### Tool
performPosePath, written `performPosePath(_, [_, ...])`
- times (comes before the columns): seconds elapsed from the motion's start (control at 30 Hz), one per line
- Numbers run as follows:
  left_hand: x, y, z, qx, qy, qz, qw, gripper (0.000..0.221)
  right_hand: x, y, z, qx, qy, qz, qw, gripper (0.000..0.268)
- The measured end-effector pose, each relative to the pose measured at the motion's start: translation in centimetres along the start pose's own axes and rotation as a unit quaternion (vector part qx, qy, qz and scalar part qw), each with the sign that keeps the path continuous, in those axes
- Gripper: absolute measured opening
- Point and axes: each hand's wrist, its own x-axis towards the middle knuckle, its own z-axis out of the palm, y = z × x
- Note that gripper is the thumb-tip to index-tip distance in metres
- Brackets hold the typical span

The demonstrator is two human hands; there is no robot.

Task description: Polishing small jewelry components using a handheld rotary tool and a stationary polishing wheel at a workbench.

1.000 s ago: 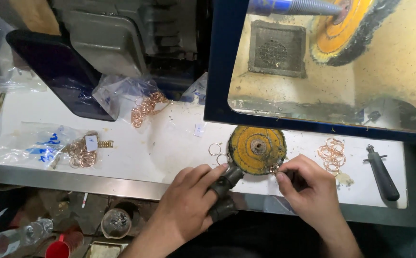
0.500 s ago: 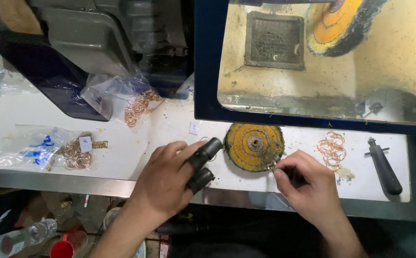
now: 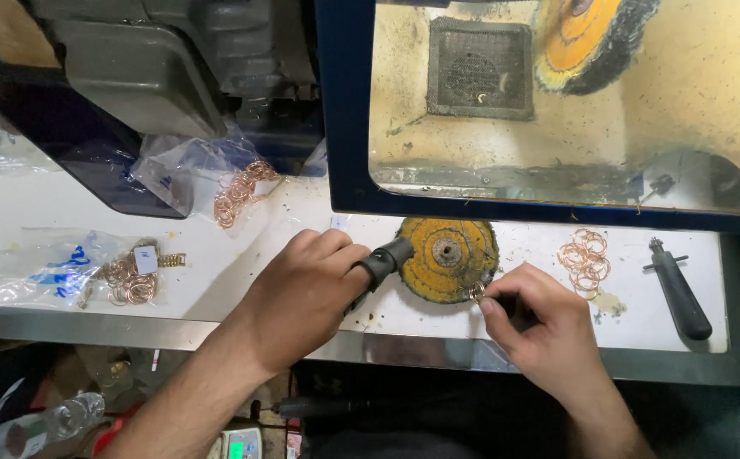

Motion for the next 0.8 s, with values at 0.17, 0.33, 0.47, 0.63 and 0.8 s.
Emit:
performPosePath(0.17, [-1.9, -0.2, -0.1, -0.072, 0.012, -0.09, 0.993, 0.029, 0.1, -0.2, -0.3, 0.021, -0.002, 0.0, 1.0, 0.013])
performPosePath(0.33, [-2.5, 0.3, 1.0, -0.111, -0.062, -0.198, 0.972, 0.055, 0.2, -0.1, -0.5, 0.014, -0.007, -0.002, 1.0, 0.014])
performPosePath(0.47, [-2.4, 0.2, 2.5, -0.091, -0.013, -0.16, 0.983, 0.031, 0.2, -0.3, -0.4, 0.007, -0.01, 0.004, 1.0, 0.014])
performPosePath(0.63, [-0.4, 1.5, 1.3, -0.101, -0.05, -0.172, 0.979, 0.051, 0.2, -0.2, -0.3, -0.003, -0.013, 0.004, 1.0, 0.013])
performPosePath(0.8, [0.1, 1.6, 2.1, -0.066, -0.029, -0.132, 0.989, 0.032, 0.1, -0.3, -0.2, 0.003, -0.004, 0.004, 1.0, 0.011])
